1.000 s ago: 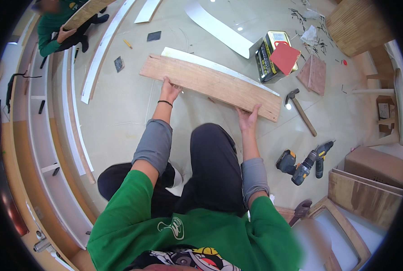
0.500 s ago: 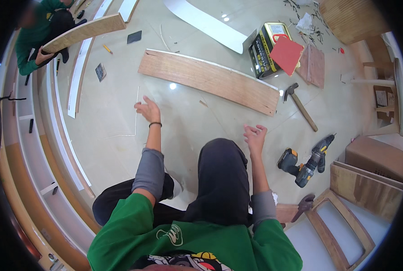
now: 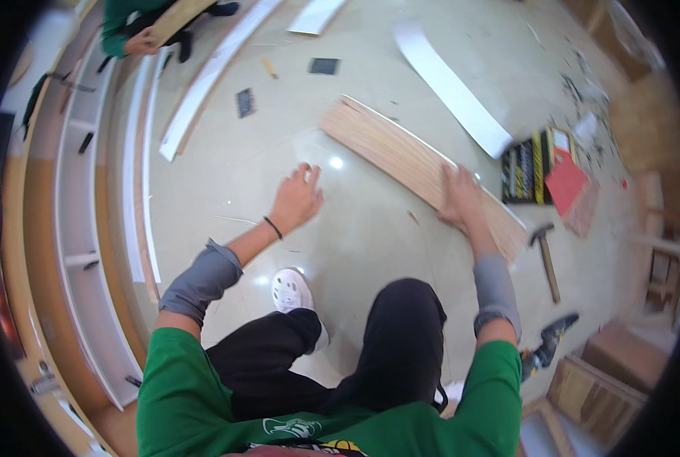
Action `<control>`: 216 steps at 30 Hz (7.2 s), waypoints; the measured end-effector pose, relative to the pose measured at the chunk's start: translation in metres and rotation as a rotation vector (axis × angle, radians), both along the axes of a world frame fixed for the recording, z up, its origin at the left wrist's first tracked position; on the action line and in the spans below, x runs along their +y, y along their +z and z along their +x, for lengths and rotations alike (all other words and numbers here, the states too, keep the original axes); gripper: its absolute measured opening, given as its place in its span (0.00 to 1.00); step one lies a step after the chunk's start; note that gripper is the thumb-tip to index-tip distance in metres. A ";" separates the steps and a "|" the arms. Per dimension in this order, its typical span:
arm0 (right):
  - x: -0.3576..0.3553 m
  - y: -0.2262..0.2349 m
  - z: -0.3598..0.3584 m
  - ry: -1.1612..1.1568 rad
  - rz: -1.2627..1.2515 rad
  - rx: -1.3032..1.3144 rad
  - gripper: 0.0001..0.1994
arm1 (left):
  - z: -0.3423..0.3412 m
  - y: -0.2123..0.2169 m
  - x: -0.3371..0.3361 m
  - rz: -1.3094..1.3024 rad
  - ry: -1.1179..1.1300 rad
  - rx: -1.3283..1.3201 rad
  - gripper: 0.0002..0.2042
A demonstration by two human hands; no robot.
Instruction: The person handles wooden planks and white panels, aligning them on the floor. They then sit and sort screws and nails from a plastic bag into a small cardboard box.
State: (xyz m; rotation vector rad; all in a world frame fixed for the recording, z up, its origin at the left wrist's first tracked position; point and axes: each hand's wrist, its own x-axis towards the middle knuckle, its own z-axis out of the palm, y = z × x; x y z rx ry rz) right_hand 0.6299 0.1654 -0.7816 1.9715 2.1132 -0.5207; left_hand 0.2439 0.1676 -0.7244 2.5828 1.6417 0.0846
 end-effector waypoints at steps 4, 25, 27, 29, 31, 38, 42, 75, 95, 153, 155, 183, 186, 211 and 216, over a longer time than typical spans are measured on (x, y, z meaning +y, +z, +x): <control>-0.009 0.005 -0.013 -0.043 -0.017 0.023 0.66 | -0.019 -0.038 -0.032 -0.239 0.254 -0.299 0.27; -0.108 0.013 -0.047 -0.373 -0.226 1.094 0.52 | 0.120 -0.153 -0.045 -0.476 0.774 -0.953 0.27; -0.114 0.035 -0.057 -0.478 -0.240 1.177 0.52 | 0.117 -0.156 -0.049 -0.487 0.768 -1.001 0.28; -0.126 0.044 -0.056 -0.410 -0.178 1.136 0.52 | 0.118 -0.162 -0.046 -0.473 0.766 -1.008 0.28; -0.135 0.048 -0.052 -0.369 -0.210 1.192 0.52 | 0.117 -0.171 -0.050 -0.407 0.754 -0.982 0.29; -0.147 0.047 -0.035 -0.389 -0.418 1.433 0.53 | 0.124 -0.118 -0.050 -0.551 0.768 -1.647 0.29; -0.170 0.069 -0.036 -0.641 -0.475 1.411 0.50 | 0.132 -0.031 -0.037 -0.862 0.521 -2.044 0.35; -0.181 0.110 0.010 -0.851 0.423 1.346 0.39 | -0.058 -0.143 0.002 -0.857 -0.231 -3.007 0.10; -0.220 0.111 -0.010 -0.680 0.476 1.034 0.53 | 0.144 -0.047 0.032 -1.380 -0.225 -3.161 0.13; -0.186 0.004 -0.082 -0.220 0.576 0.404 0.47 | 0.016 -0.052 -0.171 -1.087 -0.053 -2.604 0.09; -0.184 0.014 -0.086 -0.214 0.630 0.391 0.46 | 0.014 -0.053 -0.172 -1.079 -0.031 -2.603 0.09; -0.181 -0.029 -0.100 -0.334 0.091 0.039 0.61 | 0.003 -0.090 -0.177 -1.219 -0.049 -2.616 0.08; -0.189 -0.032 -0.096 -0.321 0.117 0.038 0.61 | 0.004 -0.093 -0.175 -1.225 -0.062 -2.605 0.08; -0.177 -0.016 -0.099 -0.368 0.146 0.214 0.57 | -0.006 -0.133 -0.198 -0.772 0.463 -2.711 0.15; -0.186 -0.010 -0.074 -0.336 0.056 0.447 0.58 | -0.018 -0.108 -0.201 -0.496 0.815 -2.616 0.28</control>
